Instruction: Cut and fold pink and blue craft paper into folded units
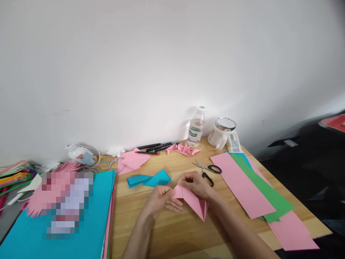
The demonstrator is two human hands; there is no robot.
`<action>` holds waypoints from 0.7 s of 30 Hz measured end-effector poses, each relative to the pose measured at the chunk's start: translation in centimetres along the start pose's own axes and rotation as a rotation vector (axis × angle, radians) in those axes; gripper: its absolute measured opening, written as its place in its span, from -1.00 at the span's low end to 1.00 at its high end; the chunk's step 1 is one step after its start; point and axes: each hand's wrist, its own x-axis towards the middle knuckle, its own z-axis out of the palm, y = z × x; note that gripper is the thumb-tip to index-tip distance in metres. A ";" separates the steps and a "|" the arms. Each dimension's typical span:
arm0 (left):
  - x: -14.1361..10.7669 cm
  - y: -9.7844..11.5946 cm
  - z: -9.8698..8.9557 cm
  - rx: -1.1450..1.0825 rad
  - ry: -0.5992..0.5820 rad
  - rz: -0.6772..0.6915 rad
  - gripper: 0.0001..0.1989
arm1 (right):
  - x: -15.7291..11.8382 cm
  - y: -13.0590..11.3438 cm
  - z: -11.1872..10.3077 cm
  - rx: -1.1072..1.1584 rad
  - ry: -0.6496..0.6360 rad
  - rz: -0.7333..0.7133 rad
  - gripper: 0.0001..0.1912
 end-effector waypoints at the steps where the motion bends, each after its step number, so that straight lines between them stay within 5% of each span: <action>1: 0.0 -0.1 0.0 -0.006 0.001 -0.002 -0.53 | 0.0 -0.1 0.0 0.002 0.001 0.005 -0.75; 12: 0.2 0.1 -0.2 -0.083 -0.001 -0.046 -0.39 | 0.0 -0.6 -0.5 -0.045 0.031 0.040 -0.72; 21: 0.4 -0.5 -0.1 -0.061 -0.009 0.030 -0.56 | 0.2 0.3 -0.1 0.045 0.016 0.033 -0.70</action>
